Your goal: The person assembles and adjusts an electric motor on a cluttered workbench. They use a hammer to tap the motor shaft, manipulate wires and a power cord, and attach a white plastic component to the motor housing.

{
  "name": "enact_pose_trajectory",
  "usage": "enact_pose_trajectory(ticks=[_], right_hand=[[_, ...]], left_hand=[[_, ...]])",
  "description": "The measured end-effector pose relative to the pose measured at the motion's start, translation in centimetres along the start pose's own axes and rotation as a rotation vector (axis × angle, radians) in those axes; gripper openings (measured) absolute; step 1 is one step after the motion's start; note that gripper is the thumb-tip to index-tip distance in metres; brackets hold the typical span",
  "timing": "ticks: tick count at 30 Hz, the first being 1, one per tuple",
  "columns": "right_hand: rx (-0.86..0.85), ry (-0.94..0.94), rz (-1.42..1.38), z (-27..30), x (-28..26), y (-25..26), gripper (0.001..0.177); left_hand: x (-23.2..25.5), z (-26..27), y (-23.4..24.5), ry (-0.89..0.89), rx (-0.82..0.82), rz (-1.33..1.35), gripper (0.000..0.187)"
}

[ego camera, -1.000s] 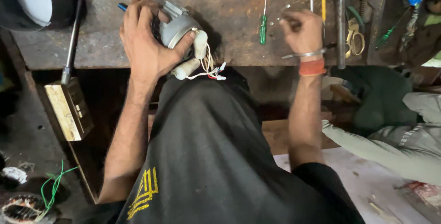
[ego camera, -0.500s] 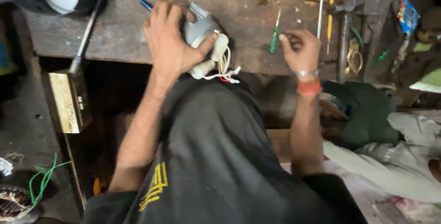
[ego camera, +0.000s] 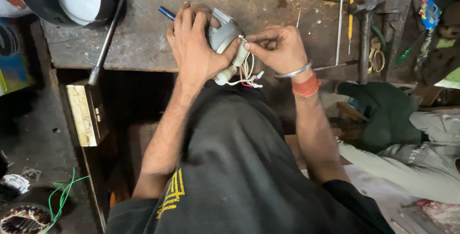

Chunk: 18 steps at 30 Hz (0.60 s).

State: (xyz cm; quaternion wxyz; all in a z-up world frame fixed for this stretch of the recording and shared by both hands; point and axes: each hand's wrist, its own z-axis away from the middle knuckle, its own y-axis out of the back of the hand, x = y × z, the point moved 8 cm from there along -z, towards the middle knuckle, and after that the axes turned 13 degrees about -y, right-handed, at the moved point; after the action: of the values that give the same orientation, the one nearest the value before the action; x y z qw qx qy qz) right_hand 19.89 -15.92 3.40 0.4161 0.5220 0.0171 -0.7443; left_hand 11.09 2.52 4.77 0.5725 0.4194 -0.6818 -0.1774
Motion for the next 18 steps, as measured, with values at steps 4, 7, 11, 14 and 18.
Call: enact_pose_trajectory(ticks=[4, 7, 11, 14, 18], right_hand=[[0.014, 0.027, 0.183, -0.2, -1.5, 0.2, 0.019], [0.081, 0.11, 0.271, 0.1, -2.7, 0.3, 0.022], [0.15, 0.24, 0.312, 1.2, -4.3, -0.1, 0.018], [0.205, 0.236, 0.401, 2.2, -4.4, -0.7, 0.018], [0.294, 0.284, 0.428, 2.7, -4.4, -1.0, 0.016]], left_hand=[[0.1, -0.1, 0.1, 0.009, 0.008, 0.014, 0.065], [0.1, 0.0, 0.2, 0.023, 0.007, 0.026, 0.06], [0.1, -0.1, 0.3, 0.015, 0.027, 0.03, 0.061], [0.2, 0.0, 0.5, 0.013, 0.045, 0.027, 0.066], [0.1, -0.1, 0.2, 0.034, 0.034, 0.033, 0.068]])
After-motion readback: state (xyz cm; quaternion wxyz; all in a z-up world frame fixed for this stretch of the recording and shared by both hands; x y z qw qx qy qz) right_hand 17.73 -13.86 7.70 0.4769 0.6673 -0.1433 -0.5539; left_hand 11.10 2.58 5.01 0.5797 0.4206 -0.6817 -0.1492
